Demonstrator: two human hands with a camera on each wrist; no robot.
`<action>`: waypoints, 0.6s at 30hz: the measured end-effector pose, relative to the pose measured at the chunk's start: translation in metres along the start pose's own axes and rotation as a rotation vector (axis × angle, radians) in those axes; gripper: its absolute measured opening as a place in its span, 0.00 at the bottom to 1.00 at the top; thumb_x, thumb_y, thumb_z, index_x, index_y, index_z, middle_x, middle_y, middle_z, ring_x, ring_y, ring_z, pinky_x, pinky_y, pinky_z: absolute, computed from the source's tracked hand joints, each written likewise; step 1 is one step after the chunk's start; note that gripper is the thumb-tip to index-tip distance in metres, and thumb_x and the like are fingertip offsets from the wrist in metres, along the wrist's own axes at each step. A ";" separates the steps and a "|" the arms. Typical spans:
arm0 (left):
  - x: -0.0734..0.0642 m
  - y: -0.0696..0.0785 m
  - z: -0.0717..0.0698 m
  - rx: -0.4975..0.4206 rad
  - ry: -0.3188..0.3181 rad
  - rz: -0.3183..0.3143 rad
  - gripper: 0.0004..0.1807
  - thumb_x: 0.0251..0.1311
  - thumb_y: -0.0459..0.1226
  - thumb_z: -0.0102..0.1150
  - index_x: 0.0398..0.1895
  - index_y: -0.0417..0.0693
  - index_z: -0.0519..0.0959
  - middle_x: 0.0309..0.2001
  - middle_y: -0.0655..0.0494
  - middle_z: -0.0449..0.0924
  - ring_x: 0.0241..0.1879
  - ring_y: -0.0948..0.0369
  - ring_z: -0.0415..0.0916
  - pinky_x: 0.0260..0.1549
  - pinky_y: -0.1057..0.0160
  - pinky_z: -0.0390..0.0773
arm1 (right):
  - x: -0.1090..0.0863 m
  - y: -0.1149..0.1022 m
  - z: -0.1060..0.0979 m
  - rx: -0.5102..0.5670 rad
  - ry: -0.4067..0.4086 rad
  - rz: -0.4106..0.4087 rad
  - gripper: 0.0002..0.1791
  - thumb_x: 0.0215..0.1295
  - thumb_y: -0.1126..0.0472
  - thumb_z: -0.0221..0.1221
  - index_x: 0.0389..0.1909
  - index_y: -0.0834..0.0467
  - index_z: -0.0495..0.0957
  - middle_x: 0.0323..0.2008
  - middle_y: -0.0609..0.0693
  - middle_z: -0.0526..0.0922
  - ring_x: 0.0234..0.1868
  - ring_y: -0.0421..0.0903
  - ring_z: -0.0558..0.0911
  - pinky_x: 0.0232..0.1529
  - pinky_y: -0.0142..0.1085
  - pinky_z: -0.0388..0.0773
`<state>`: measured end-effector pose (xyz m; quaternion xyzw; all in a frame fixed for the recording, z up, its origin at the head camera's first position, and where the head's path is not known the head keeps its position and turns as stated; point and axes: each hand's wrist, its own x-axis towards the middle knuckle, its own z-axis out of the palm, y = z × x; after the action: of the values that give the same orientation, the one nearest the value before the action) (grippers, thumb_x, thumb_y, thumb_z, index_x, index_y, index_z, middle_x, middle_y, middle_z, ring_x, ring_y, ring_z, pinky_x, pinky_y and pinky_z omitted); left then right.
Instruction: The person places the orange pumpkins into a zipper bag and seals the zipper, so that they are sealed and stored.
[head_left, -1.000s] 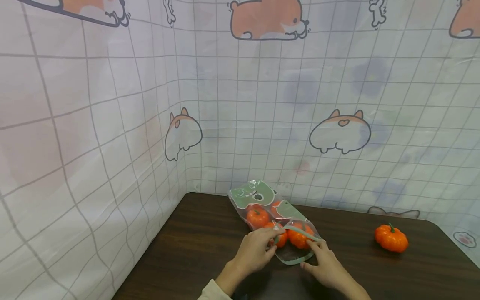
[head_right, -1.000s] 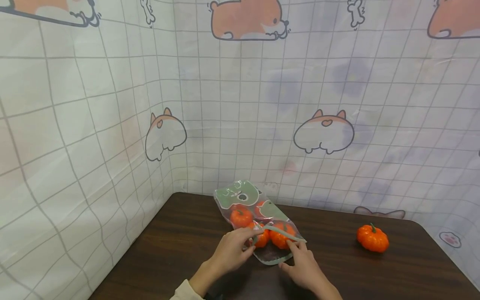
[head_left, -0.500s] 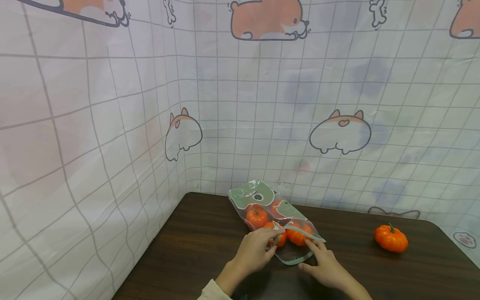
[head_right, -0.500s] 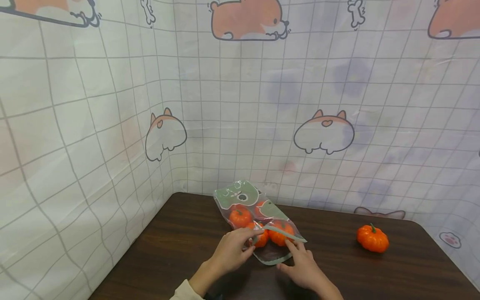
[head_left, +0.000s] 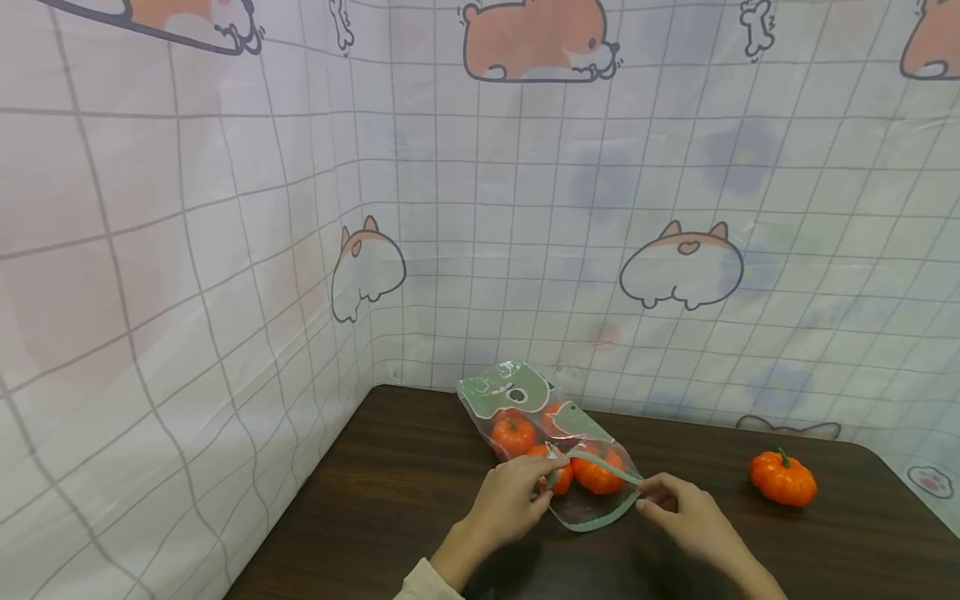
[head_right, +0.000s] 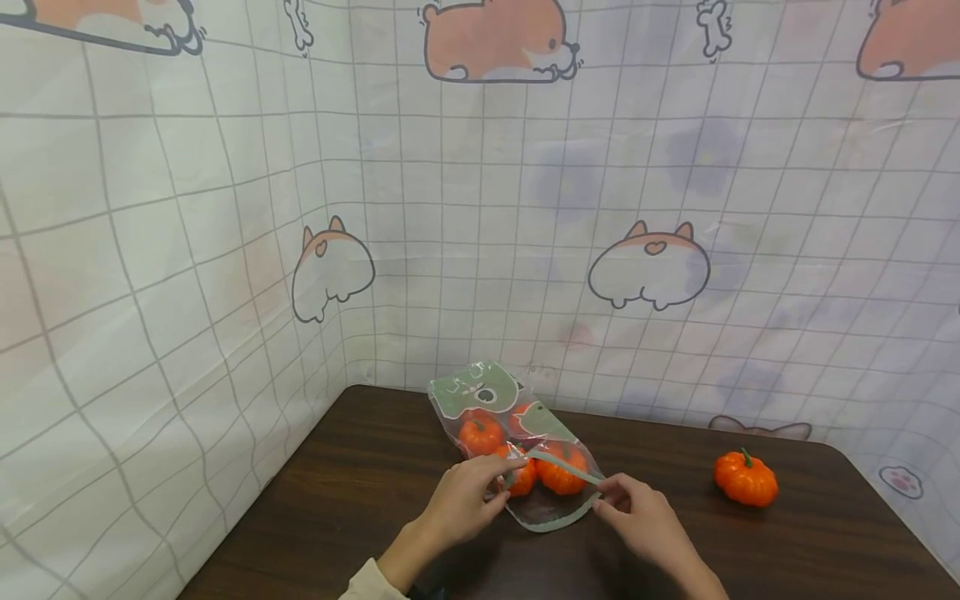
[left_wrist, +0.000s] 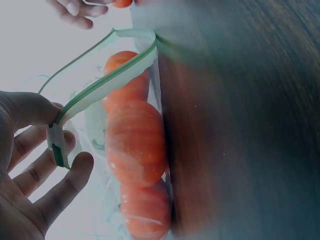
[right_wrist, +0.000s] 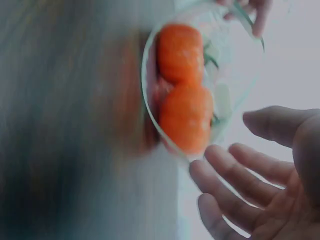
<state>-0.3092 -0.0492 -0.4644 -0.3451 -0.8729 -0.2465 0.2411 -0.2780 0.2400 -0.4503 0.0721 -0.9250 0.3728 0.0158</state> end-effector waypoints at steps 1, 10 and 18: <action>0.000 0.000 0.000 -0.002 -0.001 -0.003 0.26 0.58 0.33 0.69 0.61 0.58 0.82 0.44 0.65 0.87 0.32 0.70 0.75 0.29 0.77 0.68 | 0.000 0.003 -0.005 -0.005 0.022 0.008 0.17 0.69 0.53 0.64 0.53 0.59 0.81 0.41 0.48 0.87 0.38 0.41 0.83 0.35 0.35 0.79; 0.002 -0.001 -0.001 0.006 -0.020 -0.034 0.25 0.58 0.33 0.69 0.60 0.59 0.83 0.44 0.67 0.88 0.35 0.70 0.78 0.33 0.74 0.74 | -0.002 0.041 -0.045 -0.049 0.179 0.125 0.23 0.73 0.45 0.58 0.55 0.61 0.79 0.40 0.52 0.87 0.38 0.42 0.84 0.34 0.34 0.77; 0.001 -0.001 -0.002 0.008 -0.018 -0.034 0.24 0.57 0.33 0.69 0.59 0.58 0.83 0.44 0.67 0.88 0.35 0.71 0.76 0.34 0.73 0.75 | -0.003 0.076 -0.075 -0.016 0.272 0.272 0.31 0.74 0.40 0.54 0.58 0.64 0.77 0.48 0.59 0.85 0.42 0.50 0.83 0.32 0.37 0.76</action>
<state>-0.3106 -0.0508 -0.4623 -0.3315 -0.8818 -0.2439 0.2302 -0.2875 0.3463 -0.4484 -0.1049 -0.9185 0.3703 0.0909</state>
